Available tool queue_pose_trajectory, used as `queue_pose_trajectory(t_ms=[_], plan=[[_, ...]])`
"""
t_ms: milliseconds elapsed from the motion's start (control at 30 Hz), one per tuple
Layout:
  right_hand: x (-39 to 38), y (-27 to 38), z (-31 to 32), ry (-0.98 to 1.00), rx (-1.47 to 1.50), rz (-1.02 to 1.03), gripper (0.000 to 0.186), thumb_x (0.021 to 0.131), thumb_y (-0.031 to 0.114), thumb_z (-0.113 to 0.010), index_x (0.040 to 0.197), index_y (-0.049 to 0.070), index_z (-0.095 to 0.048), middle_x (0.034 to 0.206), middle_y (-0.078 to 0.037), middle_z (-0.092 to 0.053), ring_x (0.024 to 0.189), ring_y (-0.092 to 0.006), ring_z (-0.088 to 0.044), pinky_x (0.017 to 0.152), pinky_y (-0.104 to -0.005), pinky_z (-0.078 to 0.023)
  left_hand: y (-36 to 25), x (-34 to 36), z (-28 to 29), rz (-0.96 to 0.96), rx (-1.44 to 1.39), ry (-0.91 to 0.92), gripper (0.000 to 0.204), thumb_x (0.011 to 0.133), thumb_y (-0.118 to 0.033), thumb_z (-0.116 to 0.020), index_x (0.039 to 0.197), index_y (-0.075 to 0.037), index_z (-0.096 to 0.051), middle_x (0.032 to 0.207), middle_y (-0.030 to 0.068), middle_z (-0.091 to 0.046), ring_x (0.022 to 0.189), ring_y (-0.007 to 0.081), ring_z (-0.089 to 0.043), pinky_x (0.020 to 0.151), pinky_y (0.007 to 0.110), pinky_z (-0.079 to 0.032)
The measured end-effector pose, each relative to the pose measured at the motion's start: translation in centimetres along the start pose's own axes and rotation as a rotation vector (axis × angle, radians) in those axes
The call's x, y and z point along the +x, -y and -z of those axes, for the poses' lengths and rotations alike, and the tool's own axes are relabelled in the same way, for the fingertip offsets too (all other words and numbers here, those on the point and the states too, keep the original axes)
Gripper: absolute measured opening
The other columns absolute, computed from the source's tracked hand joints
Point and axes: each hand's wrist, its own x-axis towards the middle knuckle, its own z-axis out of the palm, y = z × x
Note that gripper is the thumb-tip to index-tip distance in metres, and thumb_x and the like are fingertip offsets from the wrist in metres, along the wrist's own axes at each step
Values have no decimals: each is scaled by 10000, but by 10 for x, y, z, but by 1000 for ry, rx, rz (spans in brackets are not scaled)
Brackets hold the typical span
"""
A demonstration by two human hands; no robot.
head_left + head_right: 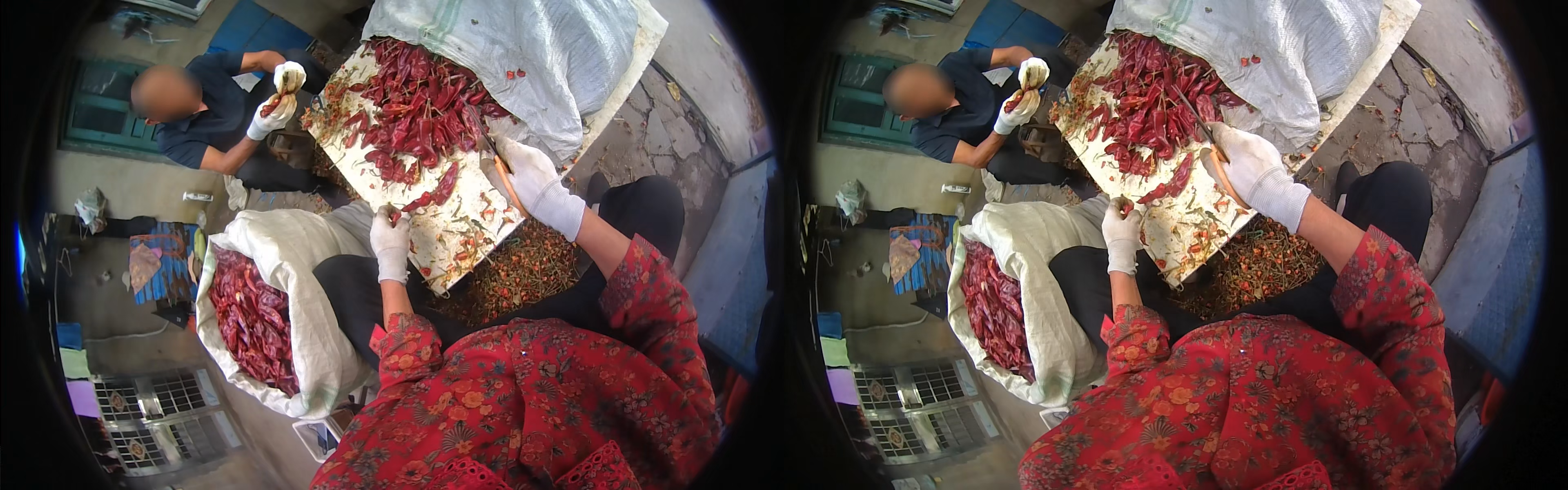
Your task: The person uses shears to cut the stems off dried red peppers and places the trimmed peppers into a large white sack. Another person sits across the table performing the same task.
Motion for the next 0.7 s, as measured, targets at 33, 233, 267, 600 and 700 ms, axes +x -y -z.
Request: queue_pose_trajectory(t_ms=[33,233,267,600,700], plan=[[-5,14,0,-11,-85,27,431,970,388,-635,1287,97,-637,957,-209,-713,896,-366,-720,761,-462,-553,-15,-7,1,-69,71,-6,364,826,-137,-739,1176,-47,-694,1029,197,-714,914,337,-704,829,426,-545],[-17,46,4,65,-351,127,409,955,308,-565,1285,76,-636,887,-183,-712,840,-379,-723,736,-477,-570,-63,-7,-21,-191,386,-8,419,807,-152,-802,1207,-67,-716,1127,203,-664,962,374,-686,845,453,-551],[-16,47,2,61,-357,147,380,949,302,-574,1242,70,-641,864,-180,-709,807,-381,-720,721,-483,-568,-63,-8,-21,-175,367,-42,415,801,-148,-807,1196,-57,-718,1114,198,-662,955,369,-683,844,447,-551],[-22,29,-17,224,-621,245,325,873,278,-642,1119,70,-678,779,-172,-691,738,-374,-710,666,-497,-559,-99,-36,0,-85,-585,-132,217,831,-50,-797,990,17,-665,899,21,-647,781,76,-584,715,229,-502],[-23,33,-16,273,-682,227,399,850,281,-650,1193,80,-684,865,-151,-706,839,-357,-721,708,-489,-562,-131,-56,8,-124,-771,-81,206,828,-37,-798,978,12,-666,908,28,-650,793,81,-589,720,232,-508]])
